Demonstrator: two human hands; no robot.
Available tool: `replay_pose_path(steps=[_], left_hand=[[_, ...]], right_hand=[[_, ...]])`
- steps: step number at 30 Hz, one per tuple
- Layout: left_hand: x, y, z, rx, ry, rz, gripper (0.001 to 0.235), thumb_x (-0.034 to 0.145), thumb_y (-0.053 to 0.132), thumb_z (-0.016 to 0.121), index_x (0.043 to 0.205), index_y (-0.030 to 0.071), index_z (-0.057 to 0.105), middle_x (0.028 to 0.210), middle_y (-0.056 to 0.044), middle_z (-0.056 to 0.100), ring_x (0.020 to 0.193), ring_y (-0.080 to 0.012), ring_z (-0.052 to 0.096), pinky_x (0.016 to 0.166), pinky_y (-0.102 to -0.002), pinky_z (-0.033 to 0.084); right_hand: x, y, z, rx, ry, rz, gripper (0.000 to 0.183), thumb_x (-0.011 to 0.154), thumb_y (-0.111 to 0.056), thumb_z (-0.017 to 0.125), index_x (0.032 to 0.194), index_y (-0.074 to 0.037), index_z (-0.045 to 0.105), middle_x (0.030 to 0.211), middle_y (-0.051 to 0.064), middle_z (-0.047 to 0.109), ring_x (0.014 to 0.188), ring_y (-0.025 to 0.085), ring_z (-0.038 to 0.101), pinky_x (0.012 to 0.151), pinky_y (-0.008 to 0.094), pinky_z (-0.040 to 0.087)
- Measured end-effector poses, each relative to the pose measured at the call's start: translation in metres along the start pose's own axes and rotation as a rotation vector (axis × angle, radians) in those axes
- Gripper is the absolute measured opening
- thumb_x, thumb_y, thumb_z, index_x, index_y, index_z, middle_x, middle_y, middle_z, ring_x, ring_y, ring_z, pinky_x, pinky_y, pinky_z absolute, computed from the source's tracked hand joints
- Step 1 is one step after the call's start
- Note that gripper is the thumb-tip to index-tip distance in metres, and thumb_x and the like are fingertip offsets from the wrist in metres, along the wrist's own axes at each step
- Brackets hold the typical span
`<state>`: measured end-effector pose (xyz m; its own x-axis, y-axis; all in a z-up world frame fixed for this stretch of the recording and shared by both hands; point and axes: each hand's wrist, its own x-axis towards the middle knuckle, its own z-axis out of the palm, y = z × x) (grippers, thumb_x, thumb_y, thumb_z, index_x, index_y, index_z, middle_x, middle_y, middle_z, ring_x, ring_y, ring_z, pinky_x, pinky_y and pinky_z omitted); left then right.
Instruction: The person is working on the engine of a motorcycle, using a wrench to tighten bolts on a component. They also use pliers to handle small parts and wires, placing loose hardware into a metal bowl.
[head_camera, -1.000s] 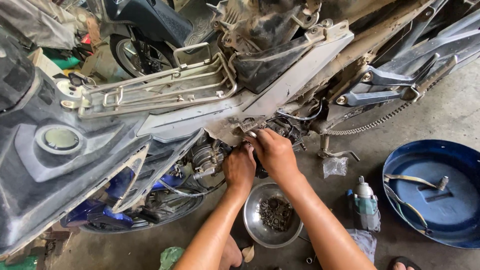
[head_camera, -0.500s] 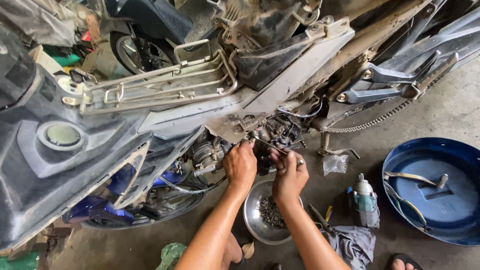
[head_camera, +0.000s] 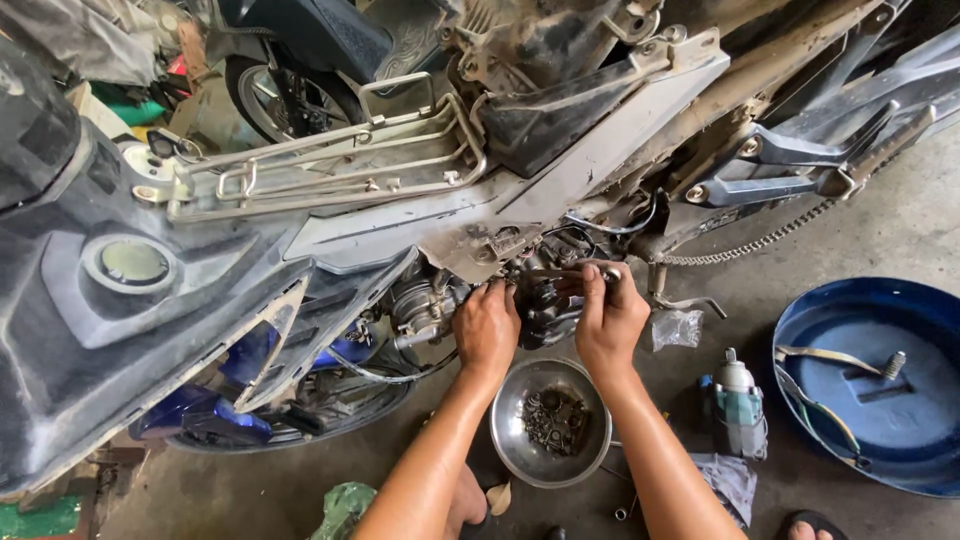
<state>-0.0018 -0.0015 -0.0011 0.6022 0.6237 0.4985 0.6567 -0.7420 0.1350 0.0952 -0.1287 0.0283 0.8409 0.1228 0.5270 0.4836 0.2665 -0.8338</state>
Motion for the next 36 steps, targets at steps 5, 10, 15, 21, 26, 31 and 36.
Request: replay_pose_path(steps=[5,10,15,21,26,31,36], left_hand=[[-0.008,-0.019,0.037,-0.002,-0.006,0.022,0.015,0.091,0.025,0.068,0.094,0.012,0.077,0.078,-0.009,0.073,0.071,-0.0308,0.075,0.061,-0.042,0.061],[-0.005,-0.011,0.025,0.018,-0.016,0.042,0.015,0.091,0.024,0.067,0.092,0.01,0.074,0.078,-0.012,0.073,0.072,-0.034,0.075,0.061,-0.047,0.06],[-0.003,-0.006,0.015,0.032,-0.197,-0.043,0.022,0.096,0.025,0.061,0.104,0.009,0.073,0.09,-0.015,0.075,0.08,-0.0357,0.076,0.067,-0.048,0.061],[0.004,0.009,-0.012,0.059,-0.258,-0.053,0.025,0.098,0.024,0.058,0.108,0.007,0.073,0.094,-0.016,0.075,0.083,-0.0366,0.077,0.069,-0.049,0.062],[-0.008,-0.034,0.061,0.049,-0.282,-0.041,0.028,0.1,0.023,0.054,0.103,0.004,0.075,0.094,-0.018,0.076,0.081,-0.0397,0.076,0.069,-0.052,0.062],[-0.015,-0.043,0.077,0.062,-0.291,-0.008,0.03,0.1,0.02,0.054,0.098,0.004,0.078,0.091,-0.018,0.076,0.077,-0.0387,0.077,0.066,-0.051,0.062],[-0.016,-0.043,0.071,0.012,-0.289,-0.01,0.033,0.101,0.021,0.052,0.096,0.001,0.078,0.094,-0.021,0.076,0.08,-0.0426,0.076,0.068,-0.054,0.061]], right_hand=[[0.009,-0.003,-0.013,0.018,-0.146,-0.024,0.012,0.107,-0.014,0.056,0.103,-0.006,0.063,0.097,0.016,0.074,0.085,0.037,0.072,0.077,0.044,0.055],[0.023,-0.015,-0.028,0.051,-0.374,-0.088,0.021,0.105,-0.012,0.053,0.116,0.004,0.061,0.105,0.026,0.069,0.095,0.05,0.068,0.081,0.056,0.055],[0.026,0.004,-0.034,-0.074,-0.433,-0.173,0.015,0.102,-0.008,0.06,0.115,-0.003,0.064,0.088,0.017,0.074,0.081,0.042,0.073,0.071,0.046,0.058],[0.029,-0.009,-0.023,-0.049,-0.482,-0.127,0.011,0.1,-0.009,0.062,0.11,-0.008,0.067,0.085,0.013,0.077,0.078,0.038,0.075,0.07,0.044,0.058],[0.036,-0.019,-0.016,-0.043,-0.51,-0.141,0.013,0.101,-0.011,0.062,0.112,-0.007,0.066,0.078,0.014,0.074,0.072,0.038,0.075,0.066,0.045,0.059],[0.039,-0.019,-0.012,-0.057,-0.486,-0.138,0.011,0.102,-0.011,0.062,0.11,-0.004,0.064,0.075,0.018,0.073,0.07,0.04,0.073,0.063,0.046,0.057],[0.035,-0.008,-0.011,-0.042,-0.431,-0.143,0.007,0.101,-0.014,0.064,0.105,-0.008,0.065,0.073,0.014,0.074,0.067,0.037,0.073,0.061,0.042,0.057]])
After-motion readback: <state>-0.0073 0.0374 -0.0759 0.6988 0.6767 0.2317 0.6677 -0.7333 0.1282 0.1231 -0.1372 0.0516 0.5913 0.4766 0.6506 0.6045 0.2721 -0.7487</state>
